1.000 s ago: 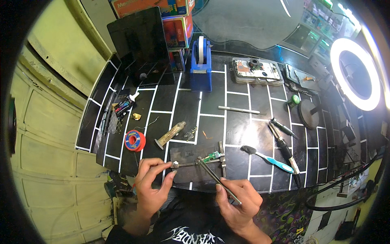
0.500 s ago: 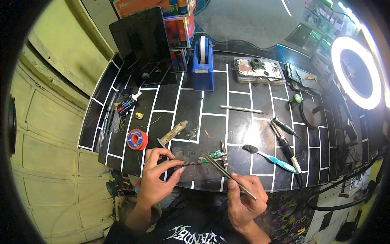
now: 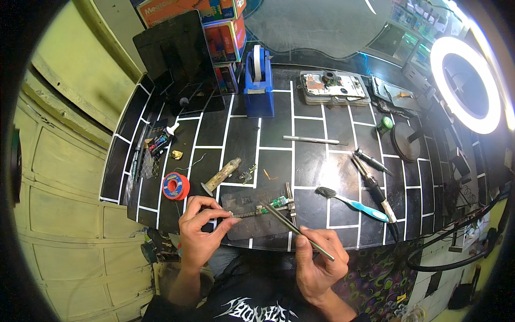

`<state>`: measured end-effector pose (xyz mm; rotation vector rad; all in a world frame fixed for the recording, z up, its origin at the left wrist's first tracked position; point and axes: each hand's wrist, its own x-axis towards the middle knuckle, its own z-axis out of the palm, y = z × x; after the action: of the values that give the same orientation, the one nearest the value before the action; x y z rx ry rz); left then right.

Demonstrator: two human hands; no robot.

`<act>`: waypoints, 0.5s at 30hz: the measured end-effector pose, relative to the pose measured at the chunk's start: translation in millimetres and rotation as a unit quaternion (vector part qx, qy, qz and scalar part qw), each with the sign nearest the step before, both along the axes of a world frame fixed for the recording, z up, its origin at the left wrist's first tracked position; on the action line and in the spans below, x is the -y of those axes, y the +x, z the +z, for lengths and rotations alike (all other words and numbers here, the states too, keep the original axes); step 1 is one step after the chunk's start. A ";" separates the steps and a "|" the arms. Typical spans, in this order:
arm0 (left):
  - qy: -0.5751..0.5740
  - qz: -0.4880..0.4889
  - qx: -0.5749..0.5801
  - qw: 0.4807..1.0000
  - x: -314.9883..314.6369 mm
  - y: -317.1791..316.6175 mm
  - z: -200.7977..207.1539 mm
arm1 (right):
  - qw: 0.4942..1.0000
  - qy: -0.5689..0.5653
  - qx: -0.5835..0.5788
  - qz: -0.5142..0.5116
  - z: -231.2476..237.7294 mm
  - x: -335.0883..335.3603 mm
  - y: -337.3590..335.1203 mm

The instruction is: The person uses a soldering iron and tweezers to apply solder to a small green circuit board held in a vise. They repeatedly heat and feed solder onto specific points, then inspect the board and adjust components with tweezers.

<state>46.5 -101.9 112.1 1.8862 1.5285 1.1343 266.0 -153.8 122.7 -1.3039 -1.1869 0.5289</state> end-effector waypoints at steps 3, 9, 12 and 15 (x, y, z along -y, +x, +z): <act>0.008 -0.008 0.026 1.000 -4.8 4.9 7.1 | 1.000 -0.002 0.004 -0.006 -2.6 0.0 0.9; 0.018 -0.020 0.008 1.000 -4.6 0.1 -5.8 | 1.000 -0.002 -0.015 -0.012 -5.5 -1.0 0.0; -0.005 -0.010 0.000 1.000 -4.5 4.4 -2.9 | 1.000 -0.002 -0.021 -0.015 -7.3 -1.0 0.8; 0.039 -0.040 -0.023 0.998 -8.3 22.0 5.0 | 0.999 0.005 -0.027 -0.019 -7.8 -2.4 2.7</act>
<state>68.6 -93.6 117.1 2.0202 1.4388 1.1378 268.7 -151.4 114.9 -1.2936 -1.1173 0.5261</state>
